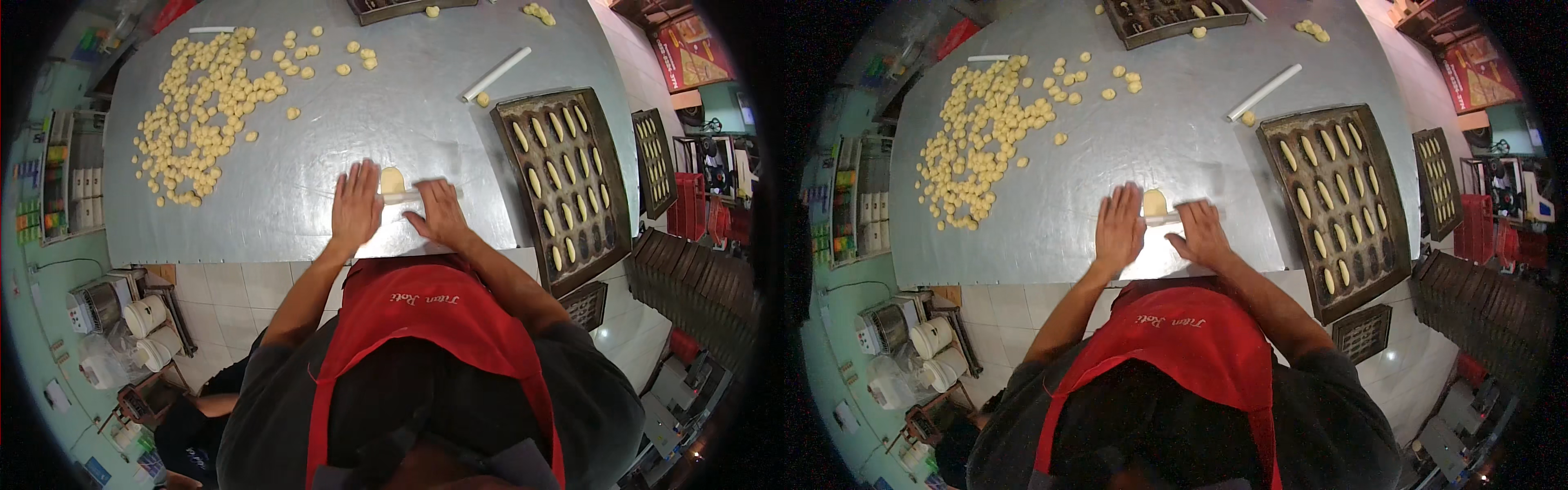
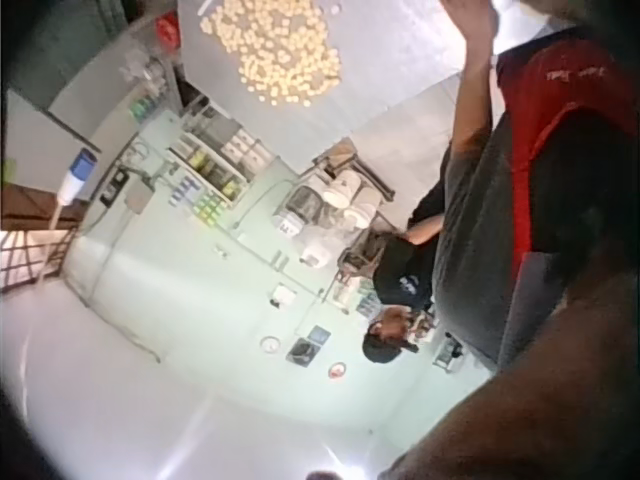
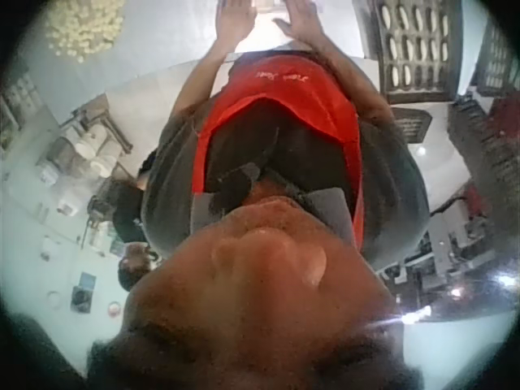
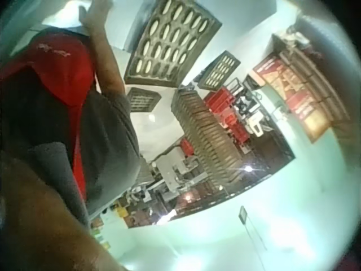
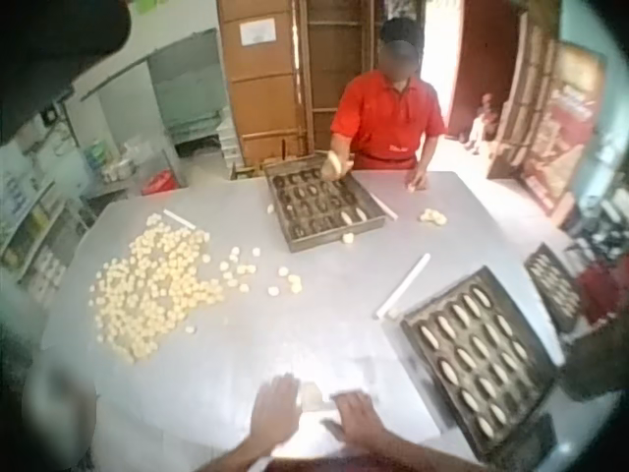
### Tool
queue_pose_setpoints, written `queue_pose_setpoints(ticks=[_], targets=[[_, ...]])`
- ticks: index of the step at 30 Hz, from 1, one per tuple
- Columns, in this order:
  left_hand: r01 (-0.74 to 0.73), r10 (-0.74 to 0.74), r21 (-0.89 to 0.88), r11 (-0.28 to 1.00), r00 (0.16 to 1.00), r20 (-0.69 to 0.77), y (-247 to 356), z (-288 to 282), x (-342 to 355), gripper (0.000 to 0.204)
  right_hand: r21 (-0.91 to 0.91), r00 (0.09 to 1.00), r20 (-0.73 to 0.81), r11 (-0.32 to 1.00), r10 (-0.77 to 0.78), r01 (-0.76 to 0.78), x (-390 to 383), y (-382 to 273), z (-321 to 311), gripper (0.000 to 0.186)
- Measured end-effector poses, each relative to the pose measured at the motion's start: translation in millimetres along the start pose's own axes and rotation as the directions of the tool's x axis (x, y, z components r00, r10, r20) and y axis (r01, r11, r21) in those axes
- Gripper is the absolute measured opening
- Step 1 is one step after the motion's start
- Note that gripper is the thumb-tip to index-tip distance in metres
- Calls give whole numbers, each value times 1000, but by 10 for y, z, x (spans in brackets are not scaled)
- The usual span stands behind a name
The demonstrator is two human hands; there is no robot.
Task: The recorder shapes pieces of bread dough and places them onto a baking tray.
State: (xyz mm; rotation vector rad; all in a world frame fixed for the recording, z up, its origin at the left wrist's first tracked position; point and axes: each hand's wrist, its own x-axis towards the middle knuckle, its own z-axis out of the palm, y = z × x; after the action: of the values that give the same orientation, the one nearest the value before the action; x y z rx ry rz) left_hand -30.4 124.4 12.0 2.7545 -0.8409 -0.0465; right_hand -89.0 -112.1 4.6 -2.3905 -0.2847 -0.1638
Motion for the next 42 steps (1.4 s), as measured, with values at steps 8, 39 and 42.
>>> queue_pose_setpoints(ticks=[8,39,42], targets=[[39,-64,-222,974,993,-104,264,-19,193,64,-219,987,-119,966,111,-135,448,20,58,31],[51,-114,-288,956,972,-205,-1585,-137,1725,33,-144,993,115,989,41,-24,850,-576,551,71],[185,-265,-341,922,942,-204,-1630,-32,2239,36,161,984,175,986,21,-50,430,-597,250,76]])
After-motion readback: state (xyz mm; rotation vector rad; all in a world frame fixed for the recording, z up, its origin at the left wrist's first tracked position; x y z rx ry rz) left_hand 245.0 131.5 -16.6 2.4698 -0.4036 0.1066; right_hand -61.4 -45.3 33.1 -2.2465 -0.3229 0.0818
